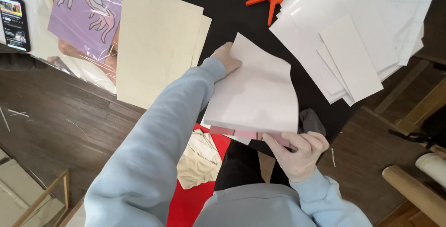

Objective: Prepare and mount an art print onto a backing board using adhesive and clamps.

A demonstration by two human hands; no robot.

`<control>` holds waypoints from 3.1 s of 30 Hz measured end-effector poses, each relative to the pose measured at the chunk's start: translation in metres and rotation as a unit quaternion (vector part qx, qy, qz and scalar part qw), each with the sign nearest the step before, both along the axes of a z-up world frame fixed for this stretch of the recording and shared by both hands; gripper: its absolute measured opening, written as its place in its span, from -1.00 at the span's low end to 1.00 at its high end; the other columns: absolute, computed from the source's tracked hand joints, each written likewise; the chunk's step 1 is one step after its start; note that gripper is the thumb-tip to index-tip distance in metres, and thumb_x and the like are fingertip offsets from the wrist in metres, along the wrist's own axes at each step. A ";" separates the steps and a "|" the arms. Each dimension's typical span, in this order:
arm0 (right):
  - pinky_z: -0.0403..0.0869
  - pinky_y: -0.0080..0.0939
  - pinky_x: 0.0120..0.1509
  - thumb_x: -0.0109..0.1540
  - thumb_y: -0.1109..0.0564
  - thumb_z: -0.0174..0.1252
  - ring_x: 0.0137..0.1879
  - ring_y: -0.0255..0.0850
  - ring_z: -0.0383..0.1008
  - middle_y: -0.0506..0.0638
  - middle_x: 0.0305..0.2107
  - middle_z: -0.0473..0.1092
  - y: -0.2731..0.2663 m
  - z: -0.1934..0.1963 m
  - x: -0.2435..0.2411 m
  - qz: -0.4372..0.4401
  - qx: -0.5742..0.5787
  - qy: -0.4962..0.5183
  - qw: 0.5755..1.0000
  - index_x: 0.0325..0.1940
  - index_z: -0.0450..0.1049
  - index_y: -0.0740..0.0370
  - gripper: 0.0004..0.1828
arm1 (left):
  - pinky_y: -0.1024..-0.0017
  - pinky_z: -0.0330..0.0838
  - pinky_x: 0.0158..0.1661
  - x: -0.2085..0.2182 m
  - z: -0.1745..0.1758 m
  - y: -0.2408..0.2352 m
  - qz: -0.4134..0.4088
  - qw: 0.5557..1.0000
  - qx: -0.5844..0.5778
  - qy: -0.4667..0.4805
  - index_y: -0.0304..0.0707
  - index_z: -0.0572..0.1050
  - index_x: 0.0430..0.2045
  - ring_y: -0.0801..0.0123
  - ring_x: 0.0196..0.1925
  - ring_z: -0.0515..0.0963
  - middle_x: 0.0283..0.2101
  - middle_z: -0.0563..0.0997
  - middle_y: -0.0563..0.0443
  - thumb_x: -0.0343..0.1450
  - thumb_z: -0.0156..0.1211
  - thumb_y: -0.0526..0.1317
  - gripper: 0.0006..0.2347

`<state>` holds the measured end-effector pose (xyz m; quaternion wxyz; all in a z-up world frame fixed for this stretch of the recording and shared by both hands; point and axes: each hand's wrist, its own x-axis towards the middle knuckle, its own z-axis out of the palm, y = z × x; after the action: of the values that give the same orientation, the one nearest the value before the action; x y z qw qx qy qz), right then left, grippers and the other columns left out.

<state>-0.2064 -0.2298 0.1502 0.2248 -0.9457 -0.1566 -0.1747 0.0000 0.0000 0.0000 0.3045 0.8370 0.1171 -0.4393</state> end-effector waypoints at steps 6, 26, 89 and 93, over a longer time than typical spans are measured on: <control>0.11 -0.02 0.36 0.12 0.01 0.52 0.14 -0.12 0.31 -0.07 0.03 0.43 0.004 0.014 0.015 0.044 -0.022 -0.050 0.998 -0.17 0.61 -0.12 -0.74 | 0.39 0.44 0.22 -0.003 0.002 -0.003 -0.031 0.999 0.026 0.012 -0.25 0.13 0.42 0.14 0.23 0.57 0.27 0.50 -0.19 0.37 0.28 -0.16 -0.31; 0.54 -0.13 0.13 0.16 0.30 0.40 0.03 -0.14 0.57 -0.01 -0.02 0.53 0.002 0.017 0.021 0.112 0.084 0.057 0.988 0.01 0.51 0.21 -0.64 | 0.20 0.29 0.30 -0.053 0.143 0.043 -0.186 0.946 -0.193 -0.182 -0.30 0.32 0.31 -0.04 0.36 0.37 0.32 0.41 -0.24 0.27 0.46 0.08 -0.25; 0.17 0.22 0.44 0.12 0.06 0.38 0.40 0.29 0.11 0.35 0.31 0.12 -0.100 -0.098 -0.042 0.031 0.040 0.325 0.944 0.27 0.37 0.39 -0.31 | 0.62 0.28 -0.52 -0.276 0.106 -0.107 0.712 0.645 -0.215 -0.176 -0.47 0.51 -0.37 0.67 -0.53 0.42 -0.50 0.55 0.13 0.53 0.06 -0.25 -0.80; 0.13 0.26 0.47 0.17 0.19 0.26 0.48 0.32 0.06 0.36 0.40 0.07 -0.113 -0.148 -0.069 0.030 -0.058 0.357 0.932 0.43 0.27 0.41 -0.26 | 0.65 0.20 -0.54 -0.281 0.100 -0.105 0.698 0.653 -0.229 -0.187 -0.48 0.51 -0.31 0.71 -0.54 0.36 -0.48 0.52 0.13 0.57 0.04 -0.25 -0.80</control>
<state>-0.2757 -0.3423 0.0021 0.2160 -0.9520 -0.1041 0.1906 -0.2811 -0.1052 0.1003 0.7186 0.4772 0.5027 0.0557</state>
